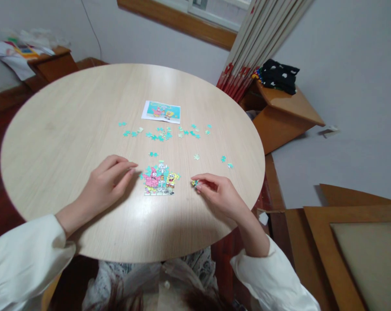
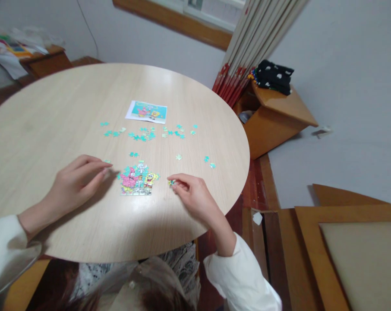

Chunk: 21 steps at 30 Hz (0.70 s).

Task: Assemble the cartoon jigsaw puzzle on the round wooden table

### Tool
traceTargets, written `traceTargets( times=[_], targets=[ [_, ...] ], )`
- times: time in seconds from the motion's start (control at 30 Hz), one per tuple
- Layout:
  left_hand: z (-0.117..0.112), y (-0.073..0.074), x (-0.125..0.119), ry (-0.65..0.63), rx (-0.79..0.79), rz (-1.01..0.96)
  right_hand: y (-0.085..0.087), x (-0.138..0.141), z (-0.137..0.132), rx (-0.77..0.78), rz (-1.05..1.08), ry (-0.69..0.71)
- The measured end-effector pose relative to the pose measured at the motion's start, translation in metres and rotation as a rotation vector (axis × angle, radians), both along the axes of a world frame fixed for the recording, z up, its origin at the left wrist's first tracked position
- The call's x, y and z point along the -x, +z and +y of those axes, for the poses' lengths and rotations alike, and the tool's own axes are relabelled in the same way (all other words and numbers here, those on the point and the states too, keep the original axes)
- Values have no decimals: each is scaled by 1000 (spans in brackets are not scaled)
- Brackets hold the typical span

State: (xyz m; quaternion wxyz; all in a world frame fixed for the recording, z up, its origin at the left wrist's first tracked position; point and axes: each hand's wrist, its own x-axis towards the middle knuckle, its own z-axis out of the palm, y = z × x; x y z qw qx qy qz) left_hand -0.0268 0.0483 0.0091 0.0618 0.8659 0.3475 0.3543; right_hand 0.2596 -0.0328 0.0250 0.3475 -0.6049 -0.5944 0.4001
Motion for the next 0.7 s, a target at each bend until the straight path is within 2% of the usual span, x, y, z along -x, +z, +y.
traceTargets(
  times=[0.1,0.2,0.37,0.53,0.7],
  targets=[
    [-24,-1,-18,-224,-55,60,-3,19,3,74,106,8],
    [-41,-8,-32,-330,-34,157,-7,31,10,91,76,-19],
    [-46,-20,-35,-343,32,282,-12,39,17,0,-51,-68],
    [-44,-21,-34,-353,81,259,-14,40,18,-97,-173,-82],
    [-45,-21,-35,-344,130,250,-11,39,19,-107,-305,-56]
  ],
)
